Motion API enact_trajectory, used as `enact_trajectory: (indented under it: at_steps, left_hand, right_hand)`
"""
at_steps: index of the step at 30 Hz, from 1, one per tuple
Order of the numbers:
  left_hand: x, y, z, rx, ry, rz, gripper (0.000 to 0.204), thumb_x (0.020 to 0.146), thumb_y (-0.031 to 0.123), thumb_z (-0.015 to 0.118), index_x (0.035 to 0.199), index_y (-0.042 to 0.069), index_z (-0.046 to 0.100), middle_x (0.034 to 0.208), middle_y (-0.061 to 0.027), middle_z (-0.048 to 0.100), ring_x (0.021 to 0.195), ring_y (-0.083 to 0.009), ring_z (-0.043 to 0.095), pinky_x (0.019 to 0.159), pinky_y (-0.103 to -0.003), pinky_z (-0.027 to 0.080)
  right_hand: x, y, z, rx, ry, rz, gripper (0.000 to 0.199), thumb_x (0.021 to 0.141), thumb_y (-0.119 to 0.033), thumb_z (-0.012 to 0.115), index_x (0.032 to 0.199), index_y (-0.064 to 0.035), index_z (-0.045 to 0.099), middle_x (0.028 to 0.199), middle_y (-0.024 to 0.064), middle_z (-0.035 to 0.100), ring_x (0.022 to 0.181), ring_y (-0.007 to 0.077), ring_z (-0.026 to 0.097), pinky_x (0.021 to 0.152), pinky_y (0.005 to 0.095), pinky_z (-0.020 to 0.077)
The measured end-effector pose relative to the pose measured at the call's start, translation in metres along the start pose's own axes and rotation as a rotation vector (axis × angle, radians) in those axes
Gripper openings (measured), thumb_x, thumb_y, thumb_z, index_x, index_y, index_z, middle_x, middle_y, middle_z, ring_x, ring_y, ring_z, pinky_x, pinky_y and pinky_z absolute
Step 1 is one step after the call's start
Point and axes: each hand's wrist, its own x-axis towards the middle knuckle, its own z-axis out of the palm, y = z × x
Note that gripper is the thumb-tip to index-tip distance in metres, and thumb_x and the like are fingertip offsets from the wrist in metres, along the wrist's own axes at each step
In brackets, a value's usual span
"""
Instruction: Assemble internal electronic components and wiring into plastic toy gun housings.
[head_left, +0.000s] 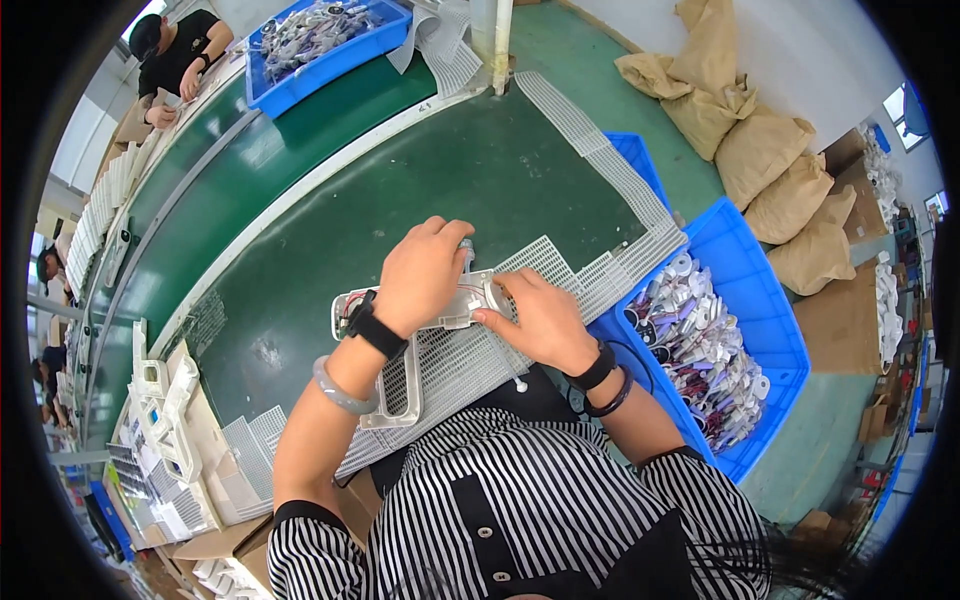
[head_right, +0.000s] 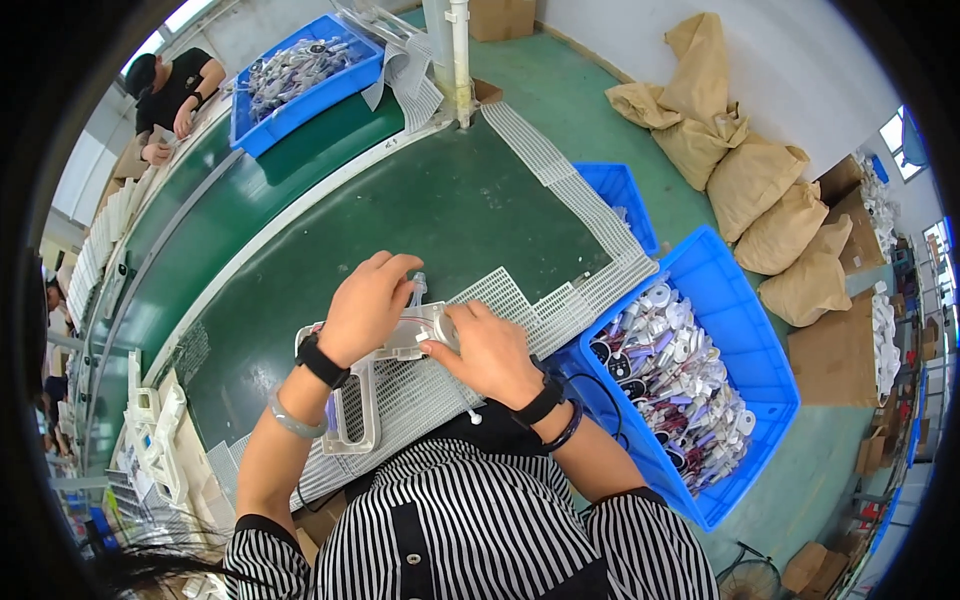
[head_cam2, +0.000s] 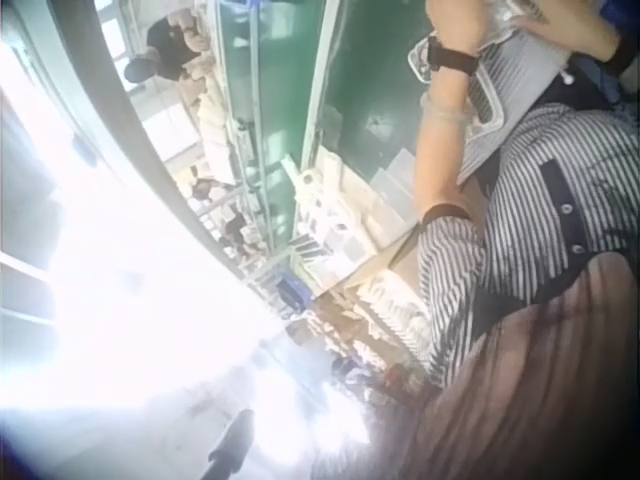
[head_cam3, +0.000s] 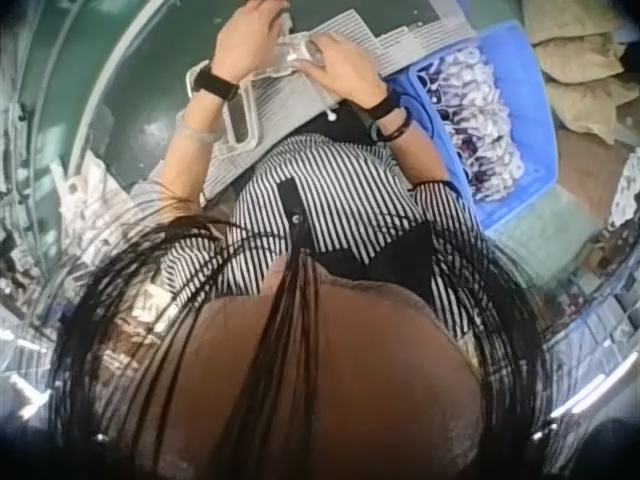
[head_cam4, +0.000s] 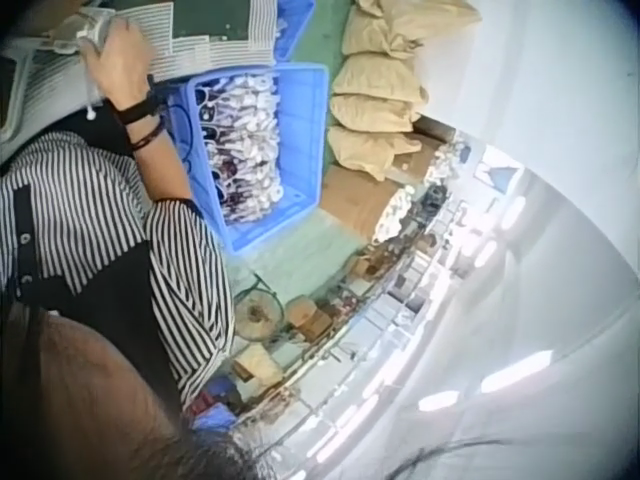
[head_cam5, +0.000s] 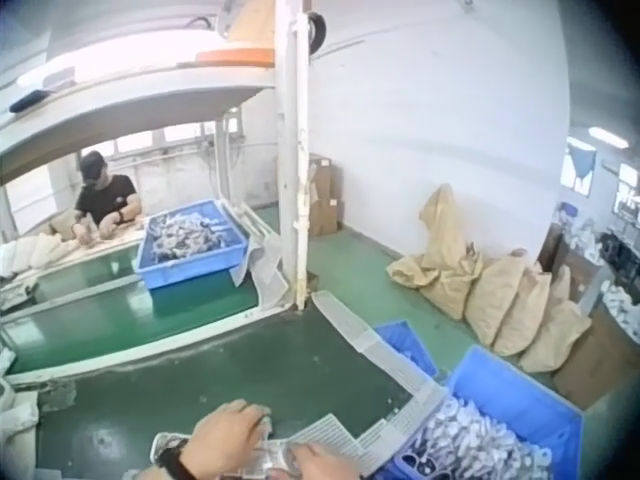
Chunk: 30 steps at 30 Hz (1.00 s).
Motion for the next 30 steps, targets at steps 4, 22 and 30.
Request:
enact_trajectory:
  at_steps: [4,22,30]
  left_hand:
    - [-0.010,0.000,-0.023,-0.127,-0.054,0.001,0.022,0.094,0.005,0.060,0.114,0.008,0.069,0.096,-0.0120,0.065,0.086,-0.0326,0.066,0.075,-0.041,0.053]
    - [-0.090,0.046,0.008,0.302,-0.148,0.362,0.028,0.083,0.014,0.062,0.110,0.012,0.068,0.083,-0.0036,0.057,0.082,-0.0191,0.063,0.066,-0.036,0.054]
    - [-0.098,0.029,0.005,0.057,-0.181,0.233,0.028,0.085,0.013,0.068,0.112,0.008,0.066,0.091,-0.0100,0.064,0.085,-0.0290,0.065,0.071,-0.041,0.055]
  right_hand:
    - [-0.001,0.005,0.007,0.125,0.098,-0.081,0.061,0.088,-0.049,0.074,0.123,-0.0004,0.063,0.110,0.0168,0.065,0.090,0.0358,0.070,0.077,0.0439,0.0568]
    - [0.050,-0.004,-0.066,0.090,-0.085,-0.237,0.058,0.082,-0.045,0.079,0.125,-0.0072,0.066,0.118,0.0157,0.063,0.103,0.0369,0.067,0.088,0.0438,0.0543]
    - [0.017,-0.041,-0.057,-0.063,0.116,-0.402,0.058,0.082,-0.037,0.080,0.128,-0.0089,0.060,0.112,0.0133,0.062,0.092,0.0339,0.070,0.076,0.0437,0.0565]
